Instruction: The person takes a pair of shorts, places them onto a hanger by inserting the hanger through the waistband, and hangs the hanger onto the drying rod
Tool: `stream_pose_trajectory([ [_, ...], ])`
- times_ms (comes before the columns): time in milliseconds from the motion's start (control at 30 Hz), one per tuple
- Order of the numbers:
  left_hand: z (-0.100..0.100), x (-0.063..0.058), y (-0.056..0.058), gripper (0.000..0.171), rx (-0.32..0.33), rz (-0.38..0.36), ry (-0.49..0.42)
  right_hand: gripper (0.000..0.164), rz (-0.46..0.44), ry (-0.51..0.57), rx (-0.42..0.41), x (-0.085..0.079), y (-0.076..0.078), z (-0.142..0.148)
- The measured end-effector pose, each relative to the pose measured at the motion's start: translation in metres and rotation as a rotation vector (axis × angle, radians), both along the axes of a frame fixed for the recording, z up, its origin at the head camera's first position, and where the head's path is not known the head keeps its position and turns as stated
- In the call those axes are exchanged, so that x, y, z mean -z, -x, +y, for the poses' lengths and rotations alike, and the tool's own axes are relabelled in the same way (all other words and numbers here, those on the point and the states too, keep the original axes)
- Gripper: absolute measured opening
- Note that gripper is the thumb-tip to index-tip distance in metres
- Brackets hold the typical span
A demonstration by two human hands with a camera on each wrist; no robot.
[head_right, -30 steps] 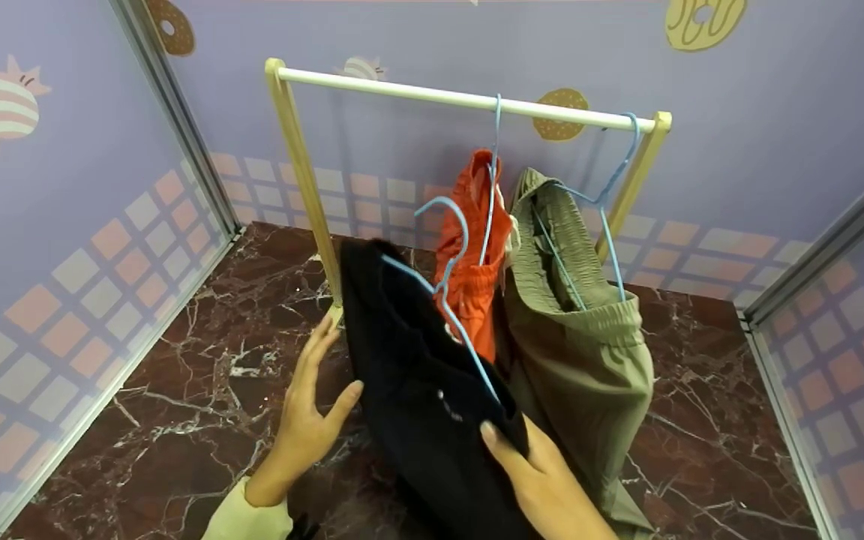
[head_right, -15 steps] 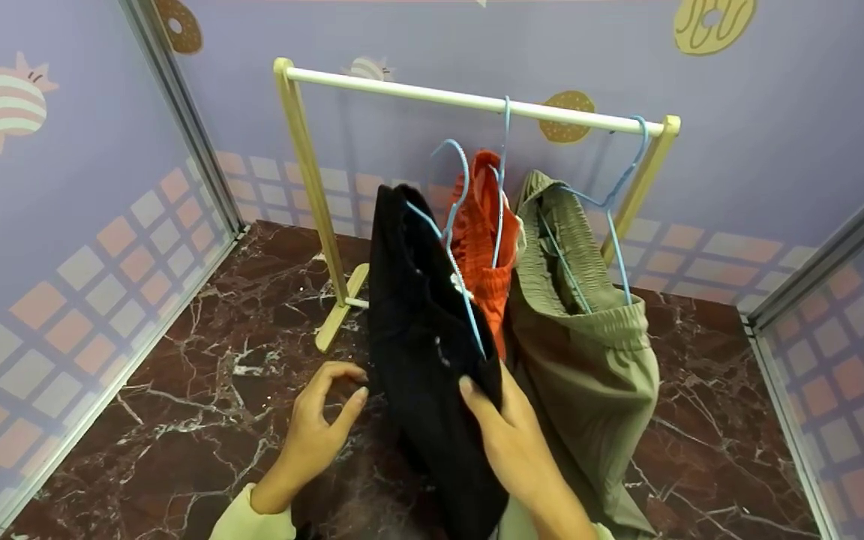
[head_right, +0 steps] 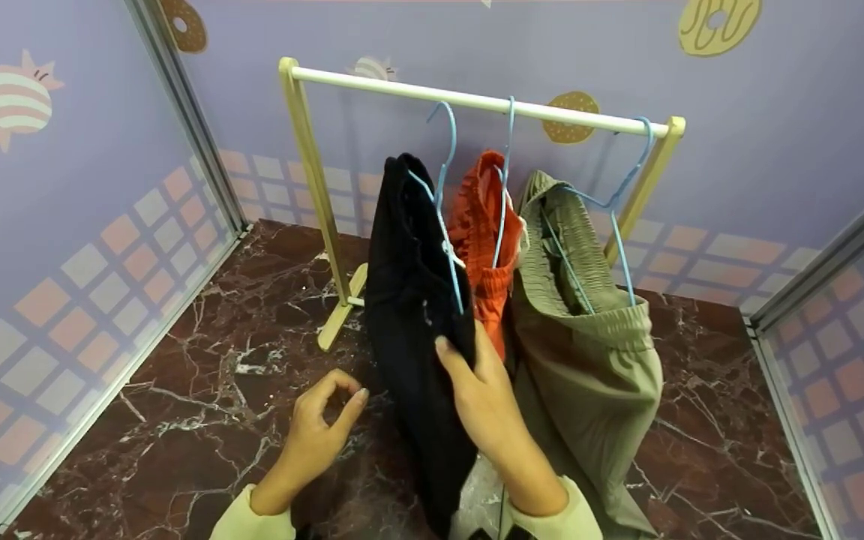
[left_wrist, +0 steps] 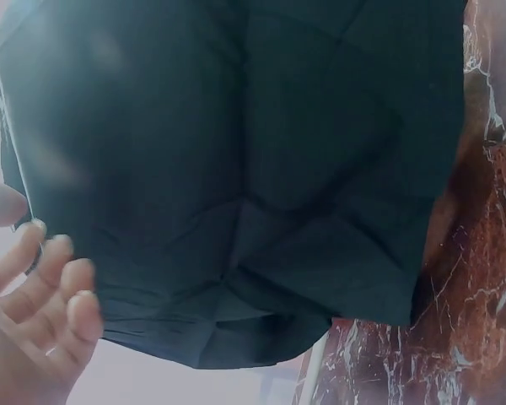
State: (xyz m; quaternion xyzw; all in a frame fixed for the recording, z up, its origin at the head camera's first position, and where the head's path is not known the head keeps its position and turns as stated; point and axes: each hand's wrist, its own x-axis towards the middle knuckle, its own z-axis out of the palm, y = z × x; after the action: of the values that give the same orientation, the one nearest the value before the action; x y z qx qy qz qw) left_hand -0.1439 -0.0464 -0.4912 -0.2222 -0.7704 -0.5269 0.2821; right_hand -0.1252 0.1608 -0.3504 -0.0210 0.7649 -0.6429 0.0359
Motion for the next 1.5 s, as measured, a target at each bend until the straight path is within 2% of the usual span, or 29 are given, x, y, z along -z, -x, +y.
stream_pose_trajectory([
  [167,0.001,-0.002,-0.002,0.033,0.001,0.065,-0.013,0.043,0.023,0.026,-0.006,-0.003,0.012,-0.011],
  [400,0.000,-0.003,-0.003,0.045,-0.005,0.089,-0.030,0.042,0.047,0.058,-0.018,-0.007,0.028,-0.024],
  [533,-0.002,0.000,-0.003,0.046,-0.009,0.090,-0.019,0.041,0.082,0.093,-0.032,-0.009,0.039,-0.031],
  [667,-0.002,0.001,-0.003,0.047,0.001,0.091,-0.024,0.044,0.071,0.099,-0.030,-0.011,0.051,-0.038],
  [1000,-0.003,0.003,-0.006,0.048,0.031,0.060,-0.013,0.042,0.084,0.075,-0.012,-0.014,0.076,-0.056],
  [1267,-0.005,0.006,-0.007,0.048,0.037,0.068,-0.029,0.040,0.038,0.085,-0.016,-0.018,0.085,-0.069],
  [1500,-0.008,0.006,-0.007,0.049,0.024,0.072,-0.021,0.042,-0.018,0.081,-0.054,-0.011,0.096,-0.076],
])
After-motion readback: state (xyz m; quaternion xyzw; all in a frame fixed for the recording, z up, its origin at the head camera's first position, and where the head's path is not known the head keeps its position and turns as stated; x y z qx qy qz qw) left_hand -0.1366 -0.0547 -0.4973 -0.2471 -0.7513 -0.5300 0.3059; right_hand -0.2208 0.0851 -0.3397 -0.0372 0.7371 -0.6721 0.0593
